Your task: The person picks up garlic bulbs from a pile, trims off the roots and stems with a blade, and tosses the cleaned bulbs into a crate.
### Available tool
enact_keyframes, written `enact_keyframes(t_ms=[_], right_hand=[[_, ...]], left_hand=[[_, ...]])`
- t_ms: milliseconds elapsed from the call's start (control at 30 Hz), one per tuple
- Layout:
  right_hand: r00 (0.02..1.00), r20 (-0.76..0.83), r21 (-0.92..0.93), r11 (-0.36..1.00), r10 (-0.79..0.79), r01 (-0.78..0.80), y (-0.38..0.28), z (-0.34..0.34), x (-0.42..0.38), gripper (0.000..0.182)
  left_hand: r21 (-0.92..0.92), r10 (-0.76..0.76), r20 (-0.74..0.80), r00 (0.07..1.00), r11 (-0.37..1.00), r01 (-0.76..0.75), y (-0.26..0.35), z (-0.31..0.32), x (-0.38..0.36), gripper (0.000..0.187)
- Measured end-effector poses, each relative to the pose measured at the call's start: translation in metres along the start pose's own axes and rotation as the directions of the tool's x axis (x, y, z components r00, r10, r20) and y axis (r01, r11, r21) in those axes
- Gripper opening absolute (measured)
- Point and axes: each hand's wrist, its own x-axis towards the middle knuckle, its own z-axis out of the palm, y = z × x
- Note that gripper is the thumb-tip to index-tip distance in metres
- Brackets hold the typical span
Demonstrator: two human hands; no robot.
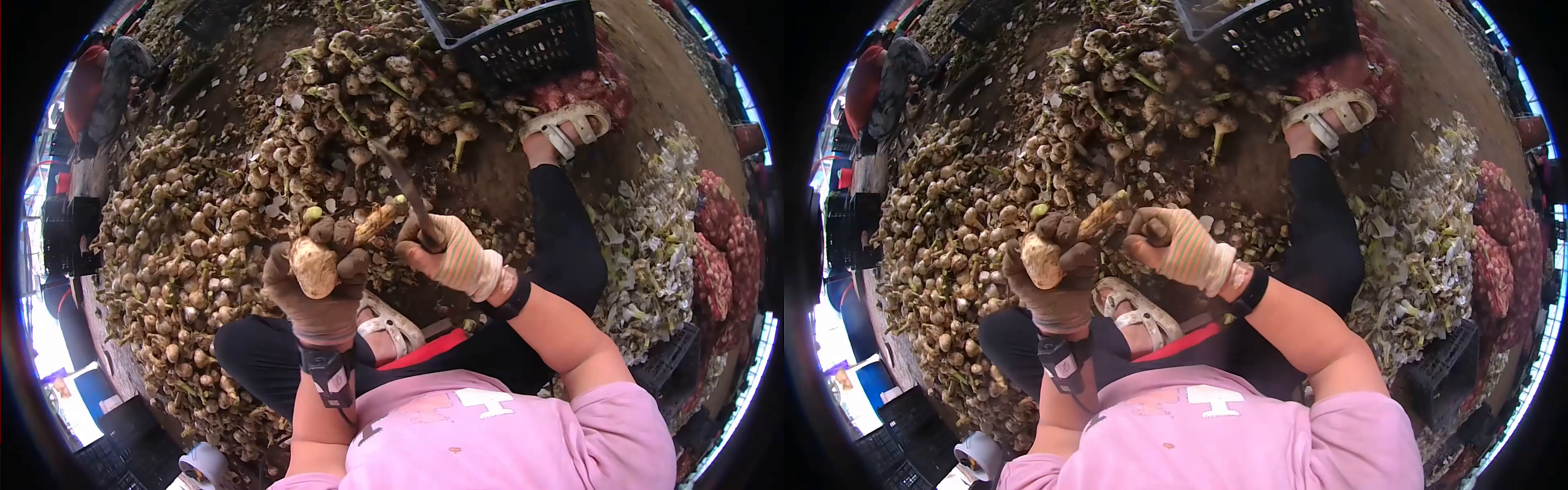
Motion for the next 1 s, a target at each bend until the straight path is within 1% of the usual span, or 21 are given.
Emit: enact_keyframes(t_ms=[100, 133, 167, 267, 300, 333, 367, 400, 433, 467, 500, 533, 600, 633, 667, 700, 733, 767, 800, 833, 1000], right_hand=[[0.999, 0.022, -0.134, 0.991, 0.027, -0.024, -0.014, 0.001, -0.002, 0.010], [0.995, -0.018, -0.118, 0.989, -0.095, 0.093, 0.022, 0.001, 0.004, 0.010], [0.997, 0.066, -0.246, 0.969, 0.043, -0.025, 0.023, -0.005, 0.006, 0.009], [0.996, 0.060, -0.301, 0.953, 0.063, -0.042, 0.079, -0.008, 0.015, 0.007], [0.995, 0.071, -0.302, 0.952, 0.066, -0.041, 0.085, -0.011, 0.012, 0.007], [0.980, 0.059, -0.179, 0.968, 0.191, -0.178, 0.068, -0.010, 0.010, 0.009], [0.946, 0.062, -0.056, 0.947, 0.319, -0.315, 0.052, -0.011, 0.010, 0.011], [0.944, -0.006, -0.010, 0.944, 0.329, -0.329, 0.041, -0.012, 0.009, 0.009], [0.936, -0.017, 0.078, 0.933, 0.353, -0.350, 0.019, -0.013, 0.008, 0.007], [0.950, -0.032, 0.168, 0.938, 0.312, -0.302, 0.011, -0.016, 0.008, 0.006], [0.960, -0.049, 0.258, 0.932, 0.275, -0.254, 0.008, -0.018, 0.009, 0.006], [0.974, -0.037, 0.309, 0.929, 0.224, -0.202, 0.008, -0.020, 0.011, 0.005], [0.974, -0.067, 0.364, 0.914, 0.217, -0.178, 0.005, -0.019, 0.019, 0.006], [0.977, -0.077, 0.378, 0.913, 0.198, -0.155, 0.009, -0.018, 0.021, 0.007], [0.975, -0.073, 0.379, 0.910, 0.211, -0.168, 0.010, -0.017, 0.022, 0.007], [0.975, -0.073, 0.351, 0.921, 0.209, -0.171, 0.008, -0.016, 0.023, 0.007], [0.976, -0.074, 0.320, 0.932, 0.207, -0.173, 0.004, -0.016, 0.024, 0.007], [0.967, -0.068, 0.312, 0.926, 0.245, -0.213, -0.003, -0.015, 0.025, 0.006], [0.960, -0.066, 0.302, 0.923, 0.272, -0.241, -0.008, -0.015, 0.026, 0.005], [0.952, -0.065, 0.292, 0.918, 0.300, -0.269, -0.011, -0.017, 0.027, 0.005], [0.936, -0.155, 0.223, 0.934, 0.317, -0.279, -0.017, -0.026, 0.034, 0.006]], left_hand=[[-0.162, -0.047, 0.095, 0.994, 0.985, 0.062, -0.018, 0.012, 0.001, 0.039], [-0.089, -0.056, 0.115, 0.992, 0.994, 0.066, -0.018, 0.009, 0.002, 0.037], [0.173, 0.186, -0.121, 0.975, 0.971, -0.164, -0.028, 0.026, 0.001, 0.033], [0.150, 0.270, -0.017, 0.963, 0.952, -0.265, 0.012, 0.005, 0.000, 0.029], [0.439, 0.500, -0.211, 0.840, 0.817, -0.375, 0.028, 0.005, -0.005, 0.031], [0.890, 0.799, 0.004, 0.601, 0.271, -0.366, 0.038, 0.003, -0.012, 0.038], [0.482, 0.660, 0.181, 0.729, 0.587, -0.651, 0.075, -0.013, -0.018, 0.033], [0.202, 0.537, 0.178, 0.824, 0.800, -0.565, 0.153, -0.047, -0.035, 0.041], [-0.133, 0.515, 0.323, 0.794, 0.855, -0.501, 0.203, -0.047, -0.045, 0.049], [-0.169, 0.675, -0.046, 0.736, 0.721, -0.672, 0.218, -0.011, -0.061, 0.049], [-0.304, 0.887, -0.216, 0.407, 0.335, -0.892, 0.215, -0.002, -0.066, 0.053], [-0.159, 0.847, -0.213, 0.487, 0.462, -0.873, 0.214, -0.005, -0.063, 0.052], [-0.007, 0.807, -0.229, 0.545, 0.558, -0.830, 0.201, -0.025, -0.043, 0.051], [0.593, 0.747, -0.071, 0.661, 0.564, -0.574, 0.179, -0.050, -0.020, 0.045], [0.960, 0.594, -0.029, 0.804, 0.240, -0.143, 0.150, -0.080, 0.010, 0.039], [0.928, 0.416, -0.125, 0.901, -0.271, 0.254, 0.120, -0.113, 0.040, 0.033], [0.909, 0.318, -0.417, 0.852, 0.149, 0.389, 0.087, -0.147, 0.073, 0.045], [0.888, 0.323, -0.441, 0.837, 0.026, 0.458, 0.049, -0.178, 0.091, 0.064], [0.670, 0.309, -0.500, 0.809, -0.454, 0.587, 0.023, -0.215, 0.108, 0.079], [0.454, 0.324, -0.548, 0.771, -0.659, 0.600, -0.003, -0.186, 0.110, 0.087], [0.317, 0.344, -0.588, 0.732, -0.735, 0.600, -0.037, -0.209, 0.105, 0.081]])
